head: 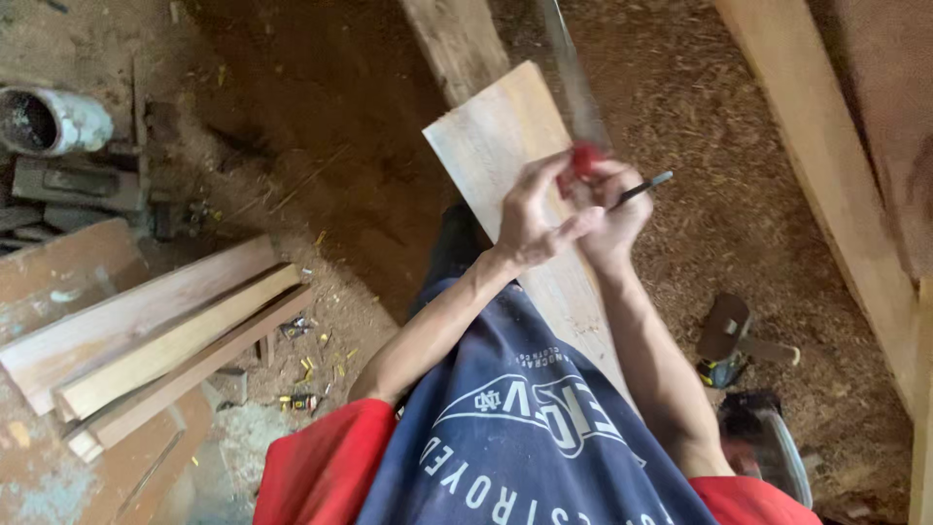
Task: The person marks a wooden plank with a pencil, using a try square to draw straight lines and a ruler to measure and mark intervals. The person repeatedly repositions the tools to create a grid of lines on the wood surface.
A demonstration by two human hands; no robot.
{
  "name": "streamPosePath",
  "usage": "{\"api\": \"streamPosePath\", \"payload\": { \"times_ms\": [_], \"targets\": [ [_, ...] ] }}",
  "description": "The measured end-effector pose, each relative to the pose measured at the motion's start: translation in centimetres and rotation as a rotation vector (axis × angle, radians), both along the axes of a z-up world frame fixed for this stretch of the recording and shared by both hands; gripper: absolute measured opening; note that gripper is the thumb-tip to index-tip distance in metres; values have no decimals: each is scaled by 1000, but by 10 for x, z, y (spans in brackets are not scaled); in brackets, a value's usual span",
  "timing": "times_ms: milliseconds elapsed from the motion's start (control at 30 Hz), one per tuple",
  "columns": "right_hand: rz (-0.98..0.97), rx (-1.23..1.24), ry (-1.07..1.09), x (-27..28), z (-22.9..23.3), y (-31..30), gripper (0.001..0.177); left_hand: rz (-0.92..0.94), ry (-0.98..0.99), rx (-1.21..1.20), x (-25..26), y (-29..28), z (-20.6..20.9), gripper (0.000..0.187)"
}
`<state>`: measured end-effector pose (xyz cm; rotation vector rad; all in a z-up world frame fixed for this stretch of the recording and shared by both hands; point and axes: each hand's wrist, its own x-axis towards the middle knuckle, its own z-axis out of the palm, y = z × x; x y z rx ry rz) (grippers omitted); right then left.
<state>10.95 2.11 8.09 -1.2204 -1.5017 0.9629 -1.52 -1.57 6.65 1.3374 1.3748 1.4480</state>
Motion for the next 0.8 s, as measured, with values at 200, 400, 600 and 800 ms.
{"api": "streamPosePath", "payload": {
  "times_ms": [200, 400, 600, 800],
  "targets": [
    [366, -217, -195, -17, 13, -45, 21, 88, -717, -592, -12, -56, -45, 45],
    [570, -501, -402, -17, -34, -76, 33, 262, -909, -584, -20, -116, -92, 42],
    [591, -601, -168, -29, -36, -60, 18, 365, -803, -633, -36, -137, -110, 35],
    [186, -699, 19, 15, -31, -13, 28, 623, -825, -564, -42, -107, -125, 22]
  ]
}}
